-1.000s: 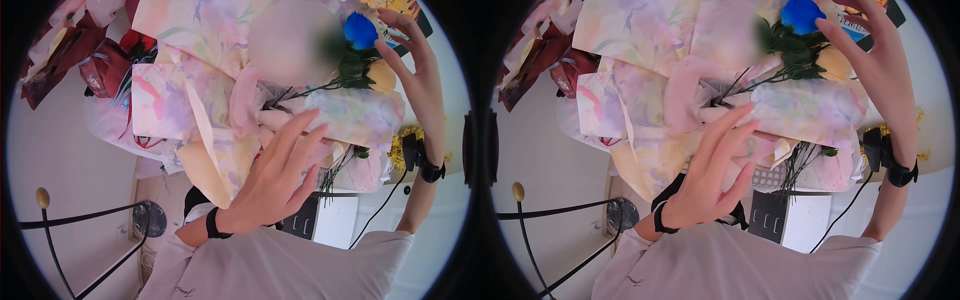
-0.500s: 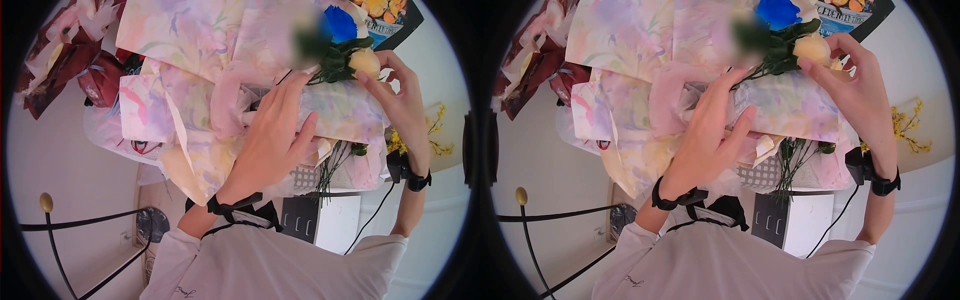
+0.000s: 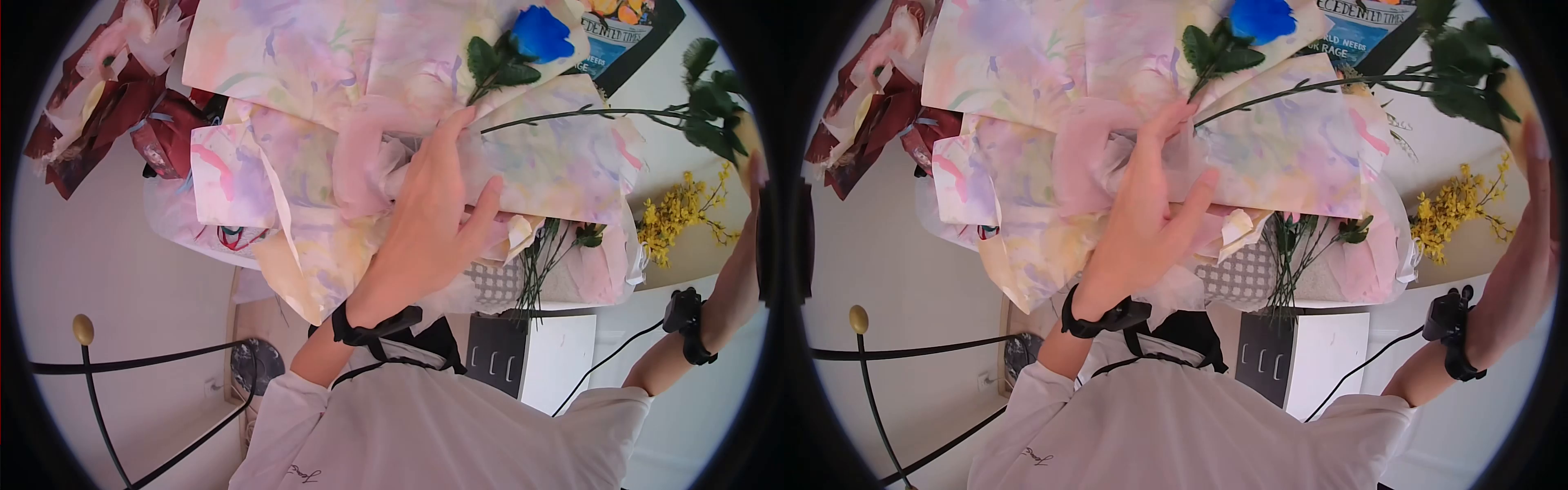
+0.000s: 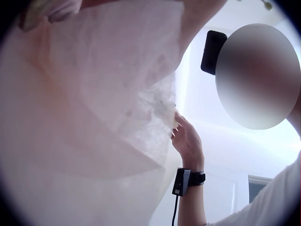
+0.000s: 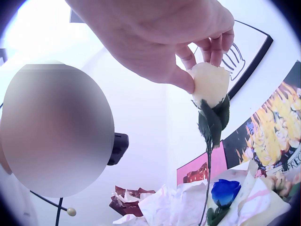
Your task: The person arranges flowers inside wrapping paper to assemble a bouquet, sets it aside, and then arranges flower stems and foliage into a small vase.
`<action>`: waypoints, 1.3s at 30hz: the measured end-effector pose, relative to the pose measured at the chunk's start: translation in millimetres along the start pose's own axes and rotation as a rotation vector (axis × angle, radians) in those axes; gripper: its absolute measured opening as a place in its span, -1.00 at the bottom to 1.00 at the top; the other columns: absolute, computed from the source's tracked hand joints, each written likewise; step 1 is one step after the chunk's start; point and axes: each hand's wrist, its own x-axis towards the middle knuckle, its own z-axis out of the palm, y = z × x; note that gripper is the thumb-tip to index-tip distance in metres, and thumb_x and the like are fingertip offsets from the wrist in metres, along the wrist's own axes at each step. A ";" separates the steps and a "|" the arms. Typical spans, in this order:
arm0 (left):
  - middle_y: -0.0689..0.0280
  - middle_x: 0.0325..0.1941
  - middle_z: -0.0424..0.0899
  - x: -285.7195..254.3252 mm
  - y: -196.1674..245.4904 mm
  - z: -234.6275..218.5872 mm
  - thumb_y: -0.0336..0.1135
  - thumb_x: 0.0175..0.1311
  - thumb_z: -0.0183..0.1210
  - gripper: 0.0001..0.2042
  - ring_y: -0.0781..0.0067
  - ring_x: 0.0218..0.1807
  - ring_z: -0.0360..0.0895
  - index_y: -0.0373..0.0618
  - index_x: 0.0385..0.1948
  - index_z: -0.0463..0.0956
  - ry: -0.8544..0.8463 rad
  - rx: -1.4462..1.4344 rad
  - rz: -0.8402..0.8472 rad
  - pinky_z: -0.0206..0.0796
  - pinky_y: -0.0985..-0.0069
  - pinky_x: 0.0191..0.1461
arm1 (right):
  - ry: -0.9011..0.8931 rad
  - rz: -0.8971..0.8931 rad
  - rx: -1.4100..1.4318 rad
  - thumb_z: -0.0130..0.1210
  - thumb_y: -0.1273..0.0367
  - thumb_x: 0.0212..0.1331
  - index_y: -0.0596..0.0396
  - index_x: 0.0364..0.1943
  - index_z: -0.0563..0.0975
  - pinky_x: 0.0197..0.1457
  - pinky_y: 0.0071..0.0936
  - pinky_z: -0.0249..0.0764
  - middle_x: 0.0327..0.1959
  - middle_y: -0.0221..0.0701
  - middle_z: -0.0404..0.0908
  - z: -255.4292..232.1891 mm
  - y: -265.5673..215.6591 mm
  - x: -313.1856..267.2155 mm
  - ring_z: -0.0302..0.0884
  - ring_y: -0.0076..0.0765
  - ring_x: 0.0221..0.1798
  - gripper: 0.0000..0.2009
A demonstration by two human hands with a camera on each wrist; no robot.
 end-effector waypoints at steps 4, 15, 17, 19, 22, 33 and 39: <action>-0.18 0.34 0.29 0.1 -2.1 0.1 -0.38 0.33 0.21 -0.36 -0.14 0.30 0.35 -0.41 0.36 0.09 -0.011 0.020 0.025 0.59 0.29 0.01 | 0.160 -0.089 -0.064 0.22 0.35 0.36 0.11 -0.10 0.50 0.38 -0.27 0.44 -0.06 -0.29 0.61 -40.9 11.4 -2.9 0.58 -0.34 0.11 -0.82; -0.13 0.35 0.36 -47.0 49.8 -28.3 -0.46 0.19 0.31 -0.33 -0.20 0.30 0.39 -0.36 0.34 0.20 -0.052 0.117 0.274 0.23 0.11 0.38 | 0.575 0.076 0.088 -0.03 0.36 0.49 0.39 0.27 0.43 0.51 -0.11 0.21 0.31 0.02 0.45 -135.8 22.9 -109.7 0.42 -0.04 0.34 -0.60; -0.12 0.32 0.40 -70.0 78.7 -22.9 -0.44 0.17 0.32 -0.31 -0.19 0.27 0.41 -0.35 0.35 0.20 -0.245 -0.059 0.194 0.25 0.14 0.36 | 0.164 0.071 -0.124 0.03 0.28 0.42 0.37 0.27 0.40 0.43 0.18 0.27 0.29 0.14 0.41 -148.0 33.9 -167.8 0.39 0.23 0.32 -0.53; -0.10 0.29 0.44 -88.2 90.7 -12.4 -0.43 0.16 0.34 -0.29 -0.18 0.25 0.44 -0.34 0.36 0.20 -0.431 -0.228 0.105 0.28 0.16 0.34 | -0.418 -0.225 0.166 0.25 0.23 -0.05 0.17 -0.18 0.64 -0.08 0.00 0.47 -0.10 -0.03 0.64 -69.9 11.9 -166.9 0.51 0.07 -0.05 -0.64; 0.02 0.17 0.57 -121.8 76.8 16.6 -0.43 0.13 0.33 -0.26 -0.02 0.13 0.57 -0.26 0.39 0.19 -0.658 -0.423 -0.311 0.40 0.30 0.21 | -0.739 -0.324 0.340 0.31 0.34 -0.32 0.06 -0.38 0.67 -0.18 -0.28 0.48 -0.11 -0.22 0.68 -8.4 -6.9 -174.1 0.52 -0.13 -0.13 -0.72; 0.29 -0.25 0.68 -183.1 11.0 35.0 -0.41 0.03 0.44 -0.57 0.43 -0.31 0.63 -0.26 -0.04 0.51 -0.297 -0.648 -0.566 0.41 0.56 -0.17 | -0.593 -0.271 0.364 0.42 0.35 -0.06 -0.03 -0.20 0.72 -0.12 -0.44 0.44 0.02 -0.42 0.68 24.3 -12.5 -199.1 0.55 -0.35 -0.08 -0.73; 0.41 -0.73 0.41 -158.2 5.0 41.5 -0.50 0.19 0.35 -0.80 0.58 -0.69 0.37 -0.13 -0.49 0.45 -0.129 -0.350 -0.223 0.15 0.60 -0.58 | -0.773 -0.339 0.301 0.40 0.10 0.09 -0.18 -0.10 0.72 -0.09 -0.43 0.47 0.06 -0.53 0.68 41.8 -22.1 -212.7 0.49 -0.38 0.09 -0.68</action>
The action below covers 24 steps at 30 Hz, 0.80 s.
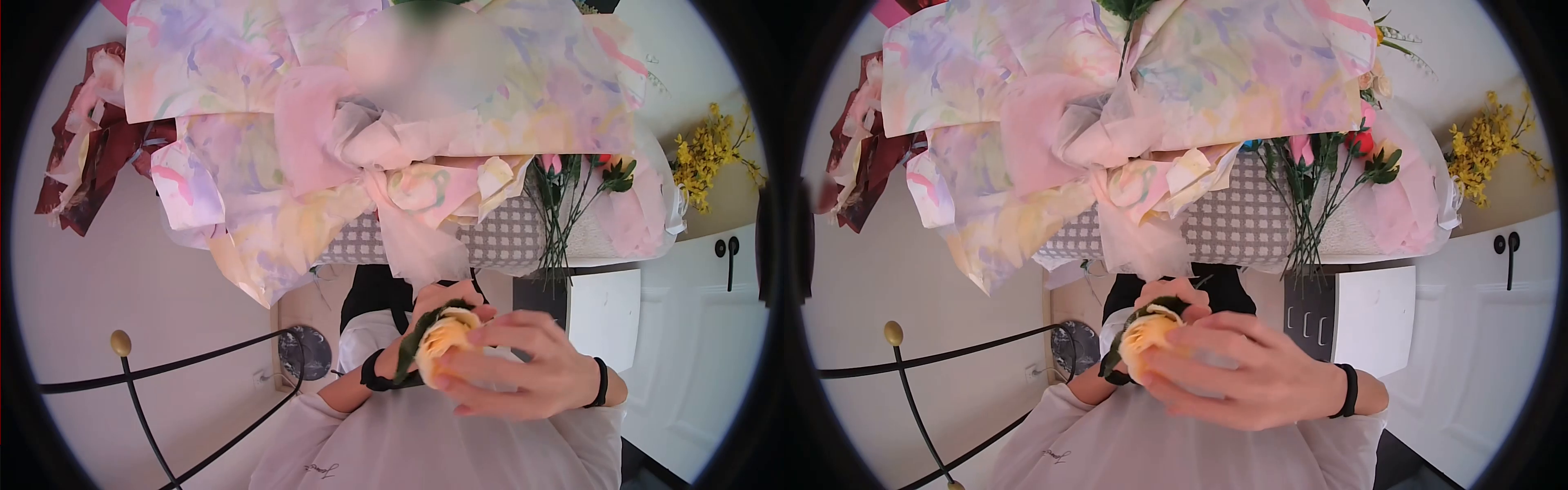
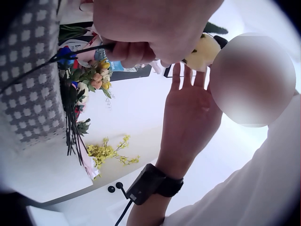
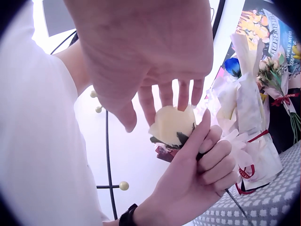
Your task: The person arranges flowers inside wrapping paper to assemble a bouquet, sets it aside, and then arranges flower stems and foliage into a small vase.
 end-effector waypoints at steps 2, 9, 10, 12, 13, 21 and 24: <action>0.40 -0.73 0.39 3.6 -2.8 -8.1 -0.50 0.20 0.35 -0.78 0.60 -0.69 0.34 -0.14 -0.51 0.43 -0.023 0.012 -0.001 0.12 0.59 -0.59 | -0.062 -0.053 0.001 0.38 0.10 0.09 -0.21 -0.09 0.73 0.04 -0.37 0.53 0.10 -0.52 0.66 2.7 -2.1 -4.1 0.49 -0.34 0.17 -0.69; 0.39 -0.69 0.40 6.8 -2.5 -5.9 -0.40 0.16 0.40 -0.74 0.58 -0.68 0.36 -0.17 -0.54 0.44 -0.067 -0.035 -0.022 0.14 0.60 -0.57 | 0.023 0.061 0.144 0.42 0.23 0.00 0.04 -0.11 0.69 0.07 -0.30 0.54 0.10 -0.41 0.63 -9.6 10.6 -5.5 0.61 -0.26 0.08 -0.64; 0.38 -0.68 0.42 8.0 -3.9 -5.8 -0.34 0.14 0.42 -0.73 0.56 -0.67 0.40 -0.17 -0.53 0.45 -0.085 -0.083 -0.014 0.18 0.60 -0.56 | 0.013 0.060 0.163 0.45 0.25 -0.04 0.06 -0.12 0.69 0.01 -0.31 0.56 0.05 -0.38 0.65 -8.7 11.8 -4.9 0.62 -0.24 0.05 -0.63; 0.38 -0.67 0.45 8.8 -8.2 -8.4 -0.27 0.12 0.43 -0.71 0.53 -0.67 0.44 -0.17 -0.52 0.47 -0.107 -0.130 0.011 0.21 0.60 -0.54 | 0.001 0.060 0.185 0.47 0.27 -0.09 0.08 -0.13 0.68 -0.06 -0.31 0.57 -0.01 -0.35 0.66 -6.9 15.7 -4.3 0.64 -0.21 0.03 -0.61; 0.38 -0.65 0.47 8.3 -9.3 -9.5 -0.19 0.10 0.45 -0.68 0.51 -0.66 0.47 -0.17 -0.51 0.48 -0.132 -0.178 0.036 0.25 0.60 -0.53 | 0.012 0.071 0.230 0.47 0.31 -0.11 0.09 -0.14 0.68 -0.12 -0.34 0.57 -0.06 -0.34 0.66 -5.4 18.1 -4.0 0.66 -0.20 -0.01 -0.62; 0.43 -0.62 0.51 6.7 -7.4 -13.2 -0.15 0.08 0.42 -0.69 0.47 -0.65 0.45 -0.14 -0.43 0.50 -0.239 0.095 0.042 0.17 0.53 -0.51 | 0.146 0.175 0.277 0.43 0.47 -0.16 0.13 -0.13 0.66 -0.30 -0.43 0.51 -0.21 -0.33 0.62 -3.0 24.1 -6.1 0.66 -0.25 -0.30 -0.62; 0.45 -0.63 0.48 11.0 5.0 -4.2 -0.17 0.08 0.41 -0.71 0.44 -0.64 0.43 -0.11 -0.41 0.49 -0.190 0.064 0.069 0.16 0.49 -0.49 | 0.058 0.152 0.158 0.43 0.50 -0.22 0.13 -0.13 0.66 -0.26 -0.40 0.49 -0.20 -0.34 0.60 -5.4 25.3 -1.1 0.58 -0.32 -0.37 -0.58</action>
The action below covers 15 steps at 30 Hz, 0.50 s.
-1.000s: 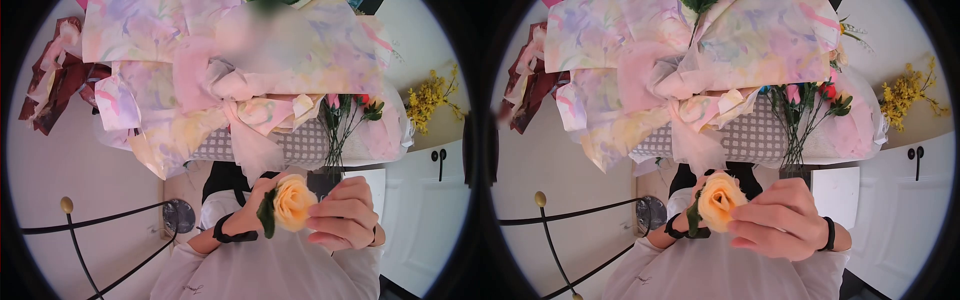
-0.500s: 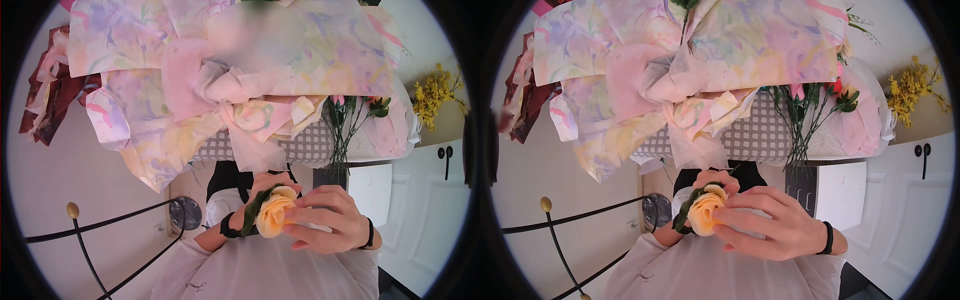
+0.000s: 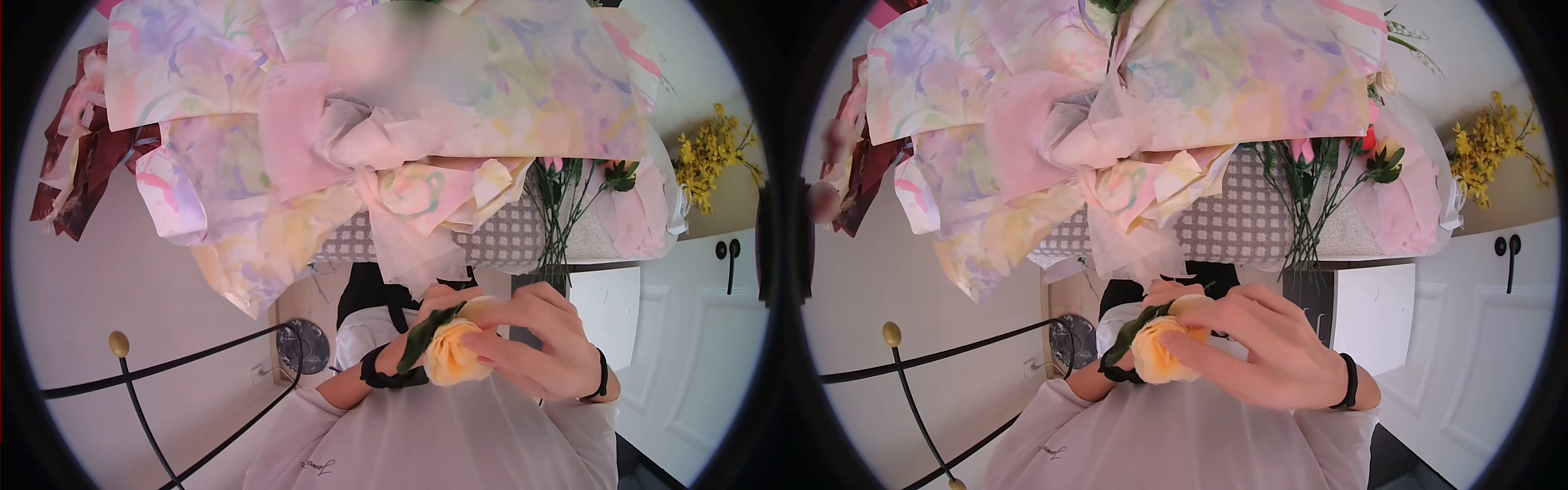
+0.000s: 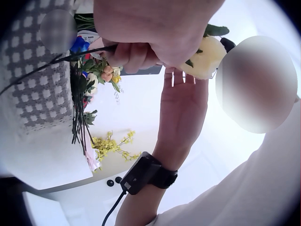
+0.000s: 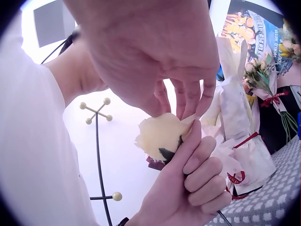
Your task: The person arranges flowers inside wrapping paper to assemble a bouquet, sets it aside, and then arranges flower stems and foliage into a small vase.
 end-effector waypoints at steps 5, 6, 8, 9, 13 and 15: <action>0.41 -0.65 0.42 -3.5 -7.1 -5.3 -0.19 0.06 0.40 -0.71 0.42 -0.65 0.37 -0.11 -0.43 0.47 -0.035 0.069 0.044 0.14 0.47 -0.49 | -0.057 0.061 0.005 0.45 0.39 -0.15 0.11 -0.24 0.63 -0.13 -0.31 0.46 -0.15 -0.32 0.59 -3.5 4.5 -0.1 0.54 -0.29 -0.29 -0.67; 0.38 -0.65 0.41 -4.9 -6.5 -7.2 -0.19 0.05 0.40 -0.70 0.41 -0.66 0.36 -0.13 -0.42 0.46 -0.062 0.049 -0.022 0.14 0.47 -0.49 | -0.057 0.060 0.005 0.45 0.39 -0.15 0.11 -0.24 0.63 -0.13 -0.31 0.46 -0.15 -0.32 0.59 -4.9 4.3 0.0 0.54 -0.29 -0.29 -0.67; 0.34 -0.65 0.40 -7.2 -6.3 -6.5 -0.19 0.04 0.41 -0.69 0.41 -0.66 0.35 -0.15 -0.42 0.46 -0.091 0.032 -0.088 0.13 0.47 -0.49 | -0.057 0.083 -0.016 0.47 0.33 -0.11 0.08 -0.27 0.62 -0.10 -0.28 0.48 -0.10 -0.31 0.59 -7.5 3.1 0.6 0.58 -0.25 -0.22 -0.69; 0.31 -0.64 0.42 -8.5 -7.1 -4.4 -0.20 0.03 0.40 -0.69 0.39 -0.64 0.36 -0.17 -0.41 0.46 -0.075 0.045 -0.110 0.16 0.48 -0.48 | -0.053 0.083 -0.017 0.47 0.33 -0.11 0.08 -0.27 0.62 -0.10 -0.28 0.48 -0.10 -0.31 0.59 -6.3 2.0 0.6 0.58 -0.25 -0.22 -0.69; 0.27 -0.59 0.51 -1.3 1.2 -2.0 -0.29 0.03 0.36 -0.73 0.33 -0.58 0.48 -0.21 -0.33 0.51 -0.056 -0.177 -0.276 0.28 0.52 -0.42 | -0.021 -0.013 0.015 0.48 0.28 -0.16 0.05 -0.17 0.61 -0.06 -0.19 0.50 0.08 -0.19 0.58 -0.2 -9.2 3.6 0.60 -0.07 -0.04 -0.59; 0.21 -0.52 0.59 -5.6 4.8 -0.7 -0.38 -0.01 0.35 -0.75 0.25 -0.50 0.60 -0.24 -0.30 0.55 -0.128 -0.138 -0.338 0.38 0.50 -0.35 | -0.063 -0.050 0.035 0.46 0.30 -0.16 0.07 -0.12 0.61 -0.02 -0.19 0.52 0.13 -0.16 0.56 -1.8 -10.2 4.2 0.60 -0.03 0.03 -0.56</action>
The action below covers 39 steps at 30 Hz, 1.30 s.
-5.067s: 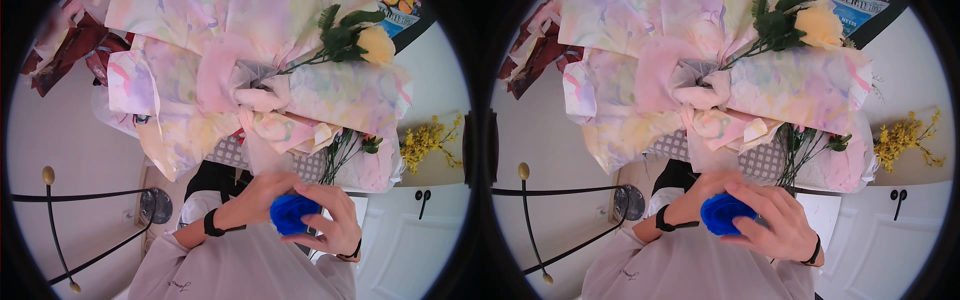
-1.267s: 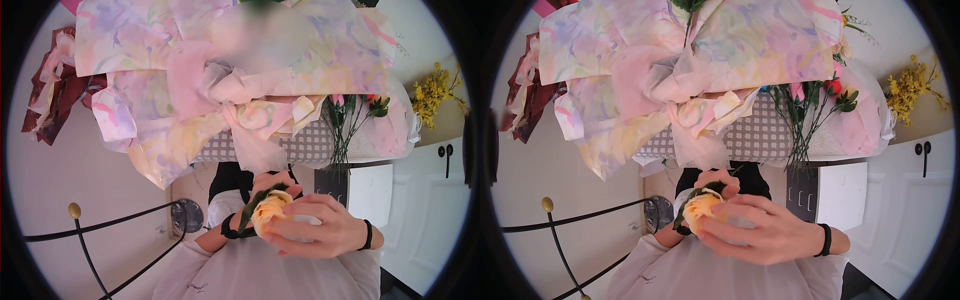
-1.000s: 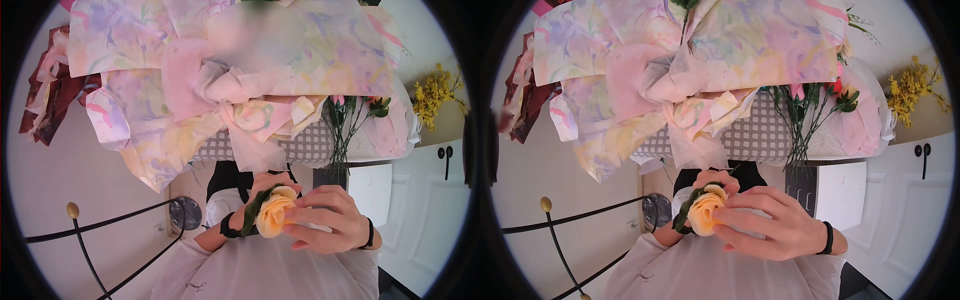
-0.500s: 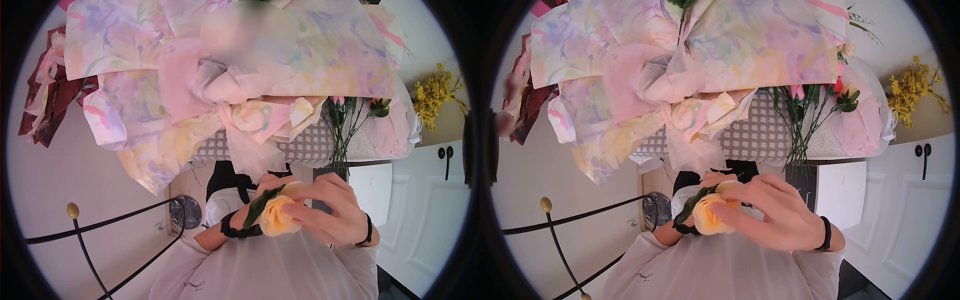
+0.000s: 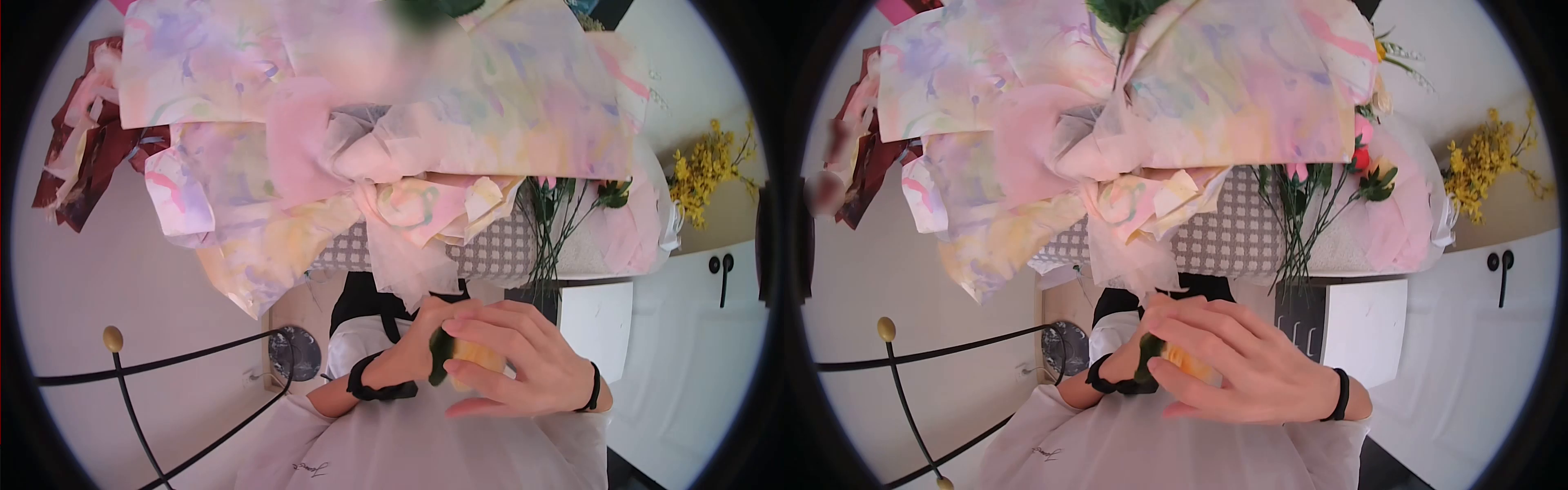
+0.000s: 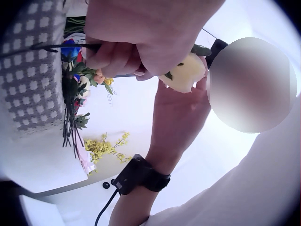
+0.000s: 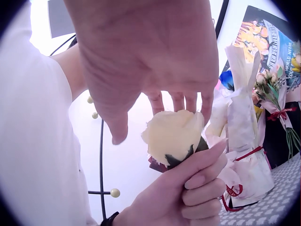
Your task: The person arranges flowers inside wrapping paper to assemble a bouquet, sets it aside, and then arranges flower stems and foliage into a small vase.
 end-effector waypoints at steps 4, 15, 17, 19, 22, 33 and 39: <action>0.06 -0.42 0.66 -2.2 33.6 2.1 -0.47 -0.01 0.35 -0.70 -0.01 -0.37 0.67 -0.28 -0.19 0.56 -0.047 -0.043 0.101 0.45 0.38 -0.28 | -0.129 -0.065 -0.193 0.38 0.32 -0.23 0.10 -0.05 0.60 -0.03 -0.19 0.58 0.08 -0.12 0.60 -7.8 3.2 -0.7 0.61 0.02 0.03 -0.49; -0.01 0.16 0.51 5.5 100.2 -55.6 -0.52 0.12 0.29 -0.40 -0.05 0.04 0.53 -0.41 0.26 0.35 0.287 0.526 0.602 0.45 0.22 0.01 | 1.019 -0.067 -0.041 0.05 0.38 0.39 0.35 0.20 0.45 0.29 0.02 0.51 0.22 0.11 0.48 -135.0 10.4 -79.7 0.52 0.12 0.21 -0.61; 0.00 0.21 0.48 24.1 99.2 -73.5 -0.56 0.14 0.23 -0.46 -0.04 0.13 0.49 -0.39 0.24 0.38 0.350 0.716 0.558 0.40 0.21 0.14 | 1.146 -0.083 0.076 0.01 0.44 0.42 0.34 0.26 0.42 0.39 -0.08 0.43 0.24 0.04 0.47 -166.7 2.0 -34.3 0.50 0.03 0.24 -0.61; 0.01 0.26 0.46 39.1 93.7 -82.2 -0.61 0.16 0.17 -0.50 -0.02 0.22 0.46 -0.36 0.22 0.41 0.415 0.904 0.509 0.35 0.20 0.27 | 1.089 -0.079 -0.081 0.19 0.31 0.38 0.13 0.37 0.28 0.37 -0.27 0.35 0.17 -0.20 0.52 -168.8 11.7 10.5 0.45 -0.28 0.23 -0.45; 0.02 0.27 0.44 56.7 80.9 -78.8 -0.62 0.15 0.13 -0.52 -0.05 0.29 0.39 -0.37 0.19 0.41 0.413 1.066 0.444 0.29 0.12 0.33 | 1.167 0.161 -0.475 0.41 0.32 0.17 0.16 0.45 0.14 0.26 -0.32 0.49 0.11 -0.09 0.54 -137.6 -8.3 94.2 0.52 -0.27 0.14 -0.17; 0.11 -0.18 0.54 73.7 64.6 -86.5 -0.45 0.23 0.20 -0.72 0.08 -0.05 0.48 -0.39 -0.07 0.49 0.511 1.281 0.271 0.33 0.24 0.11 | 0.632 0.047 -0.303 0.37 0.44 0.19 0.18 0.07 0.39 0.00 -0.50 0.64 -0.11 -0.14 0.66 -144.9 14.6 147.0 0.65 -0.37 -0.08 -0.57; 0.17 -0.36 0.44 78.5 63.6 -88.8 -0.39 0.25 0.20 -0.87 0.16 -0.20 0.43 -0.24 -0.34 0.46 0.517 1.334 0.276 0.30 0.30 -0.01 | 0.367 0.277 -0.125 0.22 0.51 0.31 0.19 0.29 0.39 0.11 -0.62 0.46 0.10 -0.40 0.60 -112.4 38.7 143.8 0.56 -0.58 0.09 -0.53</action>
